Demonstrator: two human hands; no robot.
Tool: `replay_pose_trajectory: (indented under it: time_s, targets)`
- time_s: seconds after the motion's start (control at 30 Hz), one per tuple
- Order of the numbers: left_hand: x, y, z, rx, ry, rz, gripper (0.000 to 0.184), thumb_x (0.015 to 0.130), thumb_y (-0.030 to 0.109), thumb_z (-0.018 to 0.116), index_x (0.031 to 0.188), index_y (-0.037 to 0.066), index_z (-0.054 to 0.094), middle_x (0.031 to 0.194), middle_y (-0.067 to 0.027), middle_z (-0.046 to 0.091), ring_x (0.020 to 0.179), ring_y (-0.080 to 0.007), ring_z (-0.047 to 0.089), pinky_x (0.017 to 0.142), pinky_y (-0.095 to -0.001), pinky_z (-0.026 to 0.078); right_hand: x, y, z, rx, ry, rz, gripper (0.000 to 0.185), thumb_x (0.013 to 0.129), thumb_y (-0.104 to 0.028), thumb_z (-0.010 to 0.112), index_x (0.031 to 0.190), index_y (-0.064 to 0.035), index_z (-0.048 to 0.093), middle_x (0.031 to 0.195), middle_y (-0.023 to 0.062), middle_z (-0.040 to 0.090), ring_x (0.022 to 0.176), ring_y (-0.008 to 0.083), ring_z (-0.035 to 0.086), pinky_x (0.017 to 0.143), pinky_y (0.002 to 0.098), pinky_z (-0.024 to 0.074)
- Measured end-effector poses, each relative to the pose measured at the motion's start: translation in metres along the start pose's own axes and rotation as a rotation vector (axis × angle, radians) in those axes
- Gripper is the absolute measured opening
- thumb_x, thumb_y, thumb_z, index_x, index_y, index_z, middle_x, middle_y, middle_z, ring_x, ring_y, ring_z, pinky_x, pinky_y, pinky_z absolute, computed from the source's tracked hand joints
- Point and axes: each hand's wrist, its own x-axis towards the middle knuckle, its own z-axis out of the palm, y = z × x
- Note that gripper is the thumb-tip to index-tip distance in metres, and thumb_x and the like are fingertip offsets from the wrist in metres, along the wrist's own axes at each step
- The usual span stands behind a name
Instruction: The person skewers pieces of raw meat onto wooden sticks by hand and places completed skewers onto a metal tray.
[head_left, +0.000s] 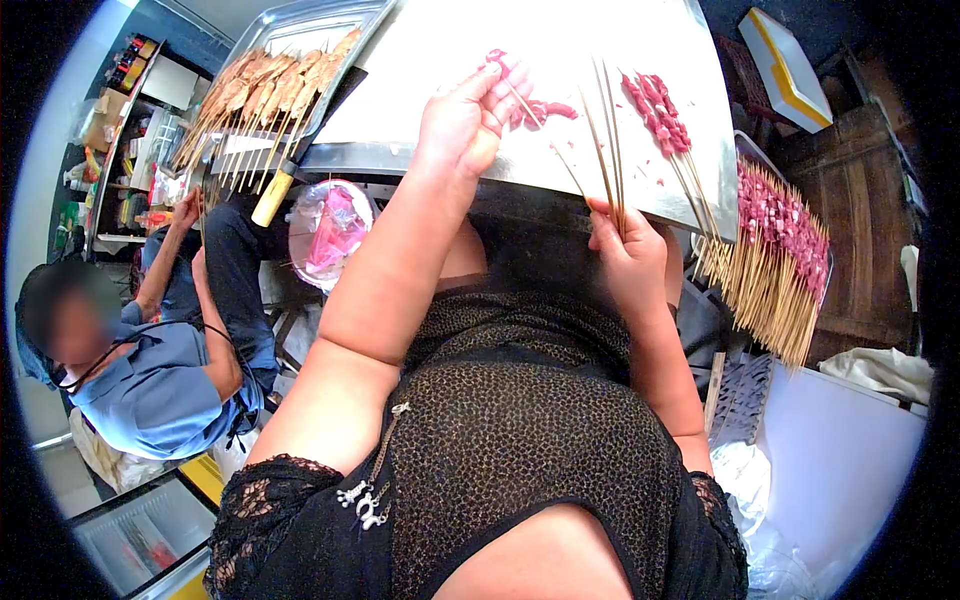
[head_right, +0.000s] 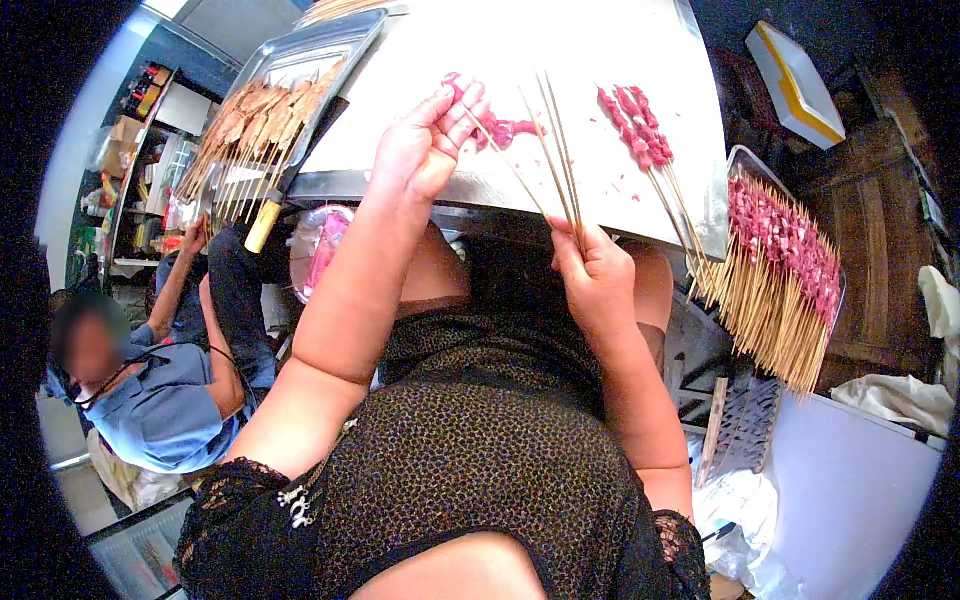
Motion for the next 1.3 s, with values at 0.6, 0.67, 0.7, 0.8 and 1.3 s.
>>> replay_pose_trajectory:
  time_s: [0.6,0.67,0.7,0.8,1.3]
  targets:
    - [-0.015,-0.018,0.007,0.019,0.020,0.023,0.019,0.089,0.002,0.044,0.105,-0.008,0.048,0.105,-0.0234,0.056,0.101,-0.0334,0.057,0.090,-0.0437,0.048,-0.001,0.010,0.012,0.180,-0.050,0.075,0.017,0.088,-0.006,0.054,0.102,-0.0007,0.061,0.069,-0.0029,0.053,0.057,0.0029,0.044,0.052,0.0159,0.0352]
    - [-0.015,-0.019,0.004,0.070,0.013,-0.012,0.018,0.091,0.005,0.043,0.105,-0.006,0.047,0.105,-0.0238,0.055,0.101,-0.0336,0.057,0.090,-0.0443,0.048,-0.003,0.013,0.011,0.269,-0.048,0.100,0.017,0.088,-0.006,0.054,0.103,-0.0007,0.061,0.069,-0.0027,0.053,0.058,0.0033,0.044,0.052,0.0162,0.0354]
    - [-0.015,-0.018,0.001,0.069,0.013,-0.010,0.018,0.091,0.005,0.043,0.105,-0.006,0.047,0.105,-0.0238,0.055,0.101,-0.0336,0.057,0.090,-0.0443,0.048,-0.003,0.014,0.010,0.269,-0.049,0.099,0.017,0.088,-0.006,0.054,0.103,-0.0007,0.061,0.069,-0.0027,0.053,0.058,0.0033,0.044,0.052,0.0162,0.0354]
    - [-0.017,-0.010,-0.005,0.056,-0.199,-0.245,0.020,0.092,0.010,0.043,0.105,-0.005,0.047,0.105,-0.0239,0.055,0.101,-0.0342,0.057,0.090,-0.0458,0.047,-0.002,0.018,0.005,0.242,-0.018,0.075,0.017,0.087,-0.006,0.055,0.101,-0.0006,0.062,0.067,-0.0030,0.054,0.058,0.0036,0.047,0.053,0.0184,0.0398]
    - [-0.009,0.003,-0.010,0.259,-0.129,-0.107,0.024,0.093,0.012,0.041,0.103,-0.009,0.049,0.101,-0.0246,0.058,0.095,-0.0350,0.060,0.085,-0.0430,0.051,-0.004,0.023,0.002,0.150,-0.057,0.062,0.018,0.086,-0.007,0.055,0.101,-0.0020,0.063,0.064,-0.0028,0.053,0.056,0.0041,0.048,0.053,0.0191,0.0407]
